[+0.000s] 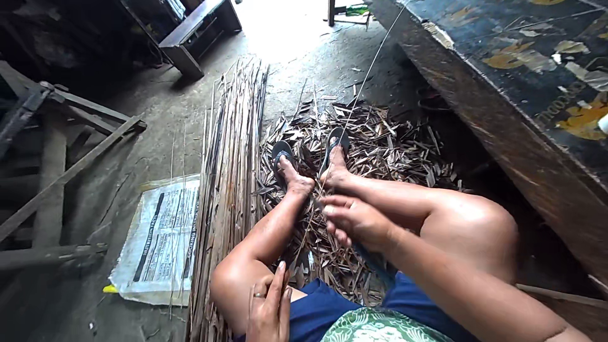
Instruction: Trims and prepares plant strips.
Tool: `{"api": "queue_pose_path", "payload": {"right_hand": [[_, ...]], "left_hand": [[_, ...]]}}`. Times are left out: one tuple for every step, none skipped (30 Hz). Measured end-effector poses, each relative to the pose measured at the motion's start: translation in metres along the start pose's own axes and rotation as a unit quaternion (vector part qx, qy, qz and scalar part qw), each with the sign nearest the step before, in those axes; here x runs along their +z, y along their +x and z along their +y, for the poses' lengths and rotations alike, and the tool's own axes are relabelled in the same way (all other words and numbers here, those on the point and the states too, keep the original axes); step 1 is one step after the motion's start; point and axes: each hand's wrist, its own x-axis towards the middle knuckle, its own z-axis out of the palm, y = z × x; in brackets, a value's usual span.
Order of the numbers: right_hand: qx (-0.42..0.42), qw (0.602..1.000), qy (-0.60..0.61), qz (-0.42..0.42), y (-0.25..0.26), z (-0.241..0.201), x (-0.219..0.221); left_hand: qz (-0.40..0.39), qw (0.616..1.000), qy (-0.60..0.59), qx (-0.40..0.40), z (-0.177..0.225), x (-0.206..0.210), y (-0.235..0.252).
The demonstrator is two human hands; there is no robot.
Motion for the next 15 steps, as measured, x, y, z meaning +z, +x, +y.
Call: {"api": "queue_pose_path", "payload": {"right_hand": [[0.016,1.0,0.006,-0.027,-0.004,0.015,0.01],[0.026,0.998,0.018,-0.045,-0.007,0.026,0.018],[0.033,0.997,0.033,-0.056,-0.009,0.034,0.023],[0.034,0.997,0.042,-0.058,-0.01,0.036,0.024],[0.03,0.997,0.041,-0.051,-0.01,0.034,0.022],[0.022,0.999,0.031,-0.035,-0.009,0.028,0.017],[0.012,1.0,0.019,-0.013,-0.007,0.018,0.012],[-0.002,1.0,0.011,0.009,-0.005,0.007,0.005],[-0.019,0.999,0.011,0.029,-0.001,-0.005,-0.004],[-0.038,0.998,0.015,0.044,0.003,-0.018,-0.014],[-0.053,0.997,0.017,0.057,0.006,-0.031,-0.025],[-0.065,0.995,0.025,0.071,0.009,-0.042,-0.034],[-0.082,0.992,0.037,0.087,0.011,-0.051,-0.043],[-0.1,0.989,0.049,0.101,0.014,-0.059,-0.051],[-0.115,0.985,0.063,0.114,0.017,-0.064,-0.059]], "left_hand": [[0.007,1.0,0.002,-0.001,0.002,0.002,0.006],[0.013,1.0,0.003,-0.001,0.003,0.005,0.01],[0.02,1.0,0.001,0.003,0.002,0.007,0.013],[0.02,1.0,0.0,0.006,0.001,0.007,0.014],[0.016,1.0,-0.001,0.006,0.001,0.006,0.014],[0.012,1.0,0.001,0.005,0.0,0.005,0.013],[0.009,1.0,0.002,0.004,-0.001,0.003,0.01],[0.007,1.0,0.003,0.001,-0.003,0.001,0.006],[0.006,1.0,0.004,-0.001,-0.004,-0.001,0.002],[0.004,1.0,0.002,-0.003,-0.007,-0.003,-0.001],[0.001,1.0,-0.001,-0.004,-0.009,-0.006,-0.005],[-0.003,1.0,-0.004,-0.003,-0.011,-0.008,-0.009],[-0.009,1.0,-0.008,0.0,-0.013,-0.011,-0.013],[-0.013,1.0,-0.012,0.005,-0.016,-0.013,-0.016],[-0.01,1.0,-0.017,0.014,-0.018,-0.014,-0.018]]}}
